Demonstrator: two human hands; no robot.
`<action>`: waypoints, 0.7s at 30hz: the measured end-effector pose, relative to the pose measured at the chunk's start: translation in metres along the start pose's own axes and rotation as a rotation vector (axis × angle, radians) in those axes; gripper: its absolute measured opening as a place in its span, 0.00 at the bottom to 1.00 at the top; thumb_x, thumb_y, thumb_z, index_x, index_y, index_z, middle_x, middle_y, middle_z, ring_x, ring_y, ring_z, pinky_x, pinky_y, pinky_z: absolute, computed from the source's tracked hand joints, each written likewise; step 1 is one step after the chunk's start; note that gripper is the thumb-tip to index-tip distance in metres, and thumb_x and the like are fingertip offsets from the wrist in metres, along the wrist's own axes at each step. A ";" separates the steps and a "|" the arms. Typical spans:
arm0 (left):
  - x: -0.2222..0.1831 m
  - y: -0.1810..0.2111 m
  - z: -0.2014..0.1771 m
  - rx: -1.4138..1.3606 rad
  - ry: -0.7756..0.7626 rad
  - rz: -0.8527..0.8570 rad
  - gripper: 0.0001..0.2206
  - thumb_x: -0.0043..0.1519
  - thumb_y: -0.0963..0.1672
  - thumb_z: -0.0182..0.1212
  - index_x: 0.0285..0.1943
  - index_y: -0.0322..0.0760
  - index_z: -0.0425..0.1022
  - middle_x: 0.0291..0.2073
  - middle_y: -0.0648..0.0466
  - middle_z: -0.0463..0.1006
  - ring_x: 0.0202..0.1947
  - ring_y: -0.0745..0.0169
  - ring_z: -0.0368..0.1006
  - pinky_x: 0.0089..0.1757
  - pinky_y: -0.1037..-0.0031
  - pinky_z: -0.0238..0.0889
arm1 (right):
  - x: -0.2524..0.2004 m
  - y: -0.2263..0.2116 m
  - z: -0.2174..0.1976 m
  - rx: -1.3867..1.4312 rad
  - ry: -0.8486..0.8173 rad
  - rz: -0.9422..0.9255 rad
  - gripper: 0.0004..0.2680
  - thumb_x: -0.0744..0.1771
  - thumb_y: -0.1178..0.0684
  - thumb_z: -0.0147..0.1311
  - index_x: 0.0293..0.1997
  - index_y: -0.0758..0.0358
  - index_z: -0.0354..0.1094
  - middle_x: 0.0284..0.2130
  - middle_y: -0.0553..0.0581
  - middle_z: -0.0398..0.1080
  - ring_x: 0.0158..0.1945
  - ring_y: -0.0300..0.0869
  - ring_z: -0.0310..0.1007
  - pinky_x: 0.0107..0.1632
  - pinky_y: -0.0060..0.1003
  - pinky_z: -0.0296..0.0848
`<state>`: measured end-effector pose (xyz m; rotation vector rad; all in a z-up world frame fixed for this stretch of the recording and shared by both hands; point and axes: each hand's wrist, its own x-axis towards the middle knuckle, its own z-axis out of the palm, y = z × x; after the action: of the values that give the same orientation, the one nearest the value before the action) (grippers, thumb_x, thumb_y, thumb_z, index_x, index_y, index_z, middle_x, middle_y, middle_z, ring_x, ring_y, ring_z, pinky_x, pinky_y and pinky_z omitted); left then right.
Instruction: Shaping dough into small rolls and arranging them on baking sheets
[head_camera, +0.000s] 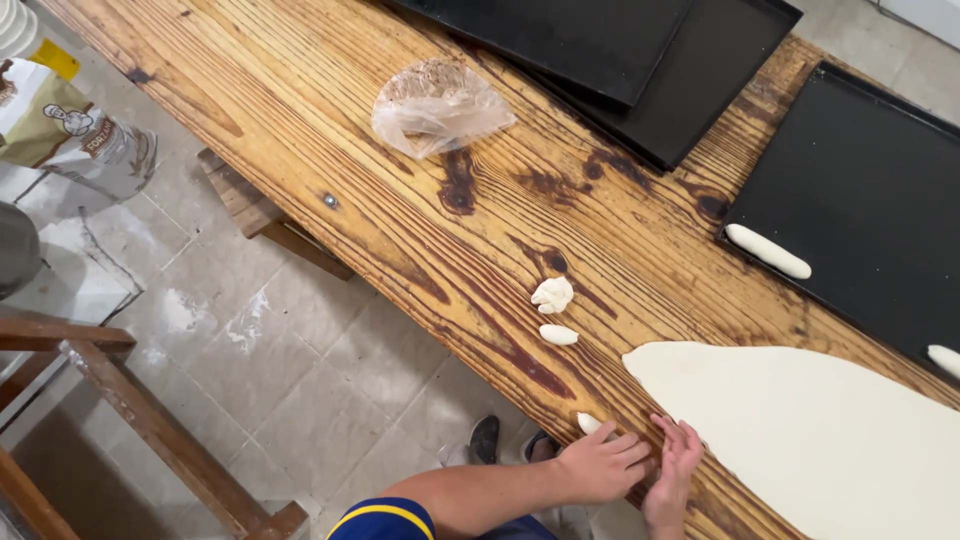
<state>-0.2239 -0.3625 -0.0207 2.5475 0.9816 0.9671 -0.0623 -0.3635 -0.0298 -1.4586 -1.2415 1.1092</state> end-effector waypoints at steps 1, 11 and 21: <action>0.002 -0.003 -0.001 0.016 0.031 -0.003 0.09 0.69 0.42 0.54 0.46 0.31 0.80 0.48 0.43 0.76 0.51 0.43 0.71 0.53 0.50 0.62 | 0.005 0.011 -0.001 0.066 -0.002 -0.087 0.19 0.71 0.49 0.35 0.68 0.69 0.43 0.61 0.75 0.61 0.69 0.55 0.58 0.75 0.49 0.51; -0.003 -0.034 0.015 0.166 0.053 0.028 0.15 0.61 0.49 0.61 0.47 0.33 0.82 0.50 0.46 0.78 0.50 0.48 0.72 0.56 0.51 0.61 | 0.045 0.032 0.006 0.062 -0.003 -0.466 0.17 0.69 0.59 0.34 0.66 0.71 0.40 0.54 0.80 0.59 0.59 0.61 0.62 0.68 0.56 0.65; -0.004 0.015 0.022 0.200 0.074 0.015 0.29 0.64 0.53 0.51 0.67 0.29 0.75 0.60 0.42 0.78 0.63 0.43 0.70 0.66 0.46 0.54 | 0.036 0.044 -0.011 0.334 0.090 0.031 0.24 0.67 0.35 0.38 0.65 0.59 0.55 0.54 0.65 0.66 0.63 0.49 0.66 0.73 0.44 0.59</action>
<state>-0.2041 -0.3765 -0.0326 2.7007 1.1338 1.0211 -0.0395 -0.3328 -0.0736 -1.2617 -0.9222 1.1939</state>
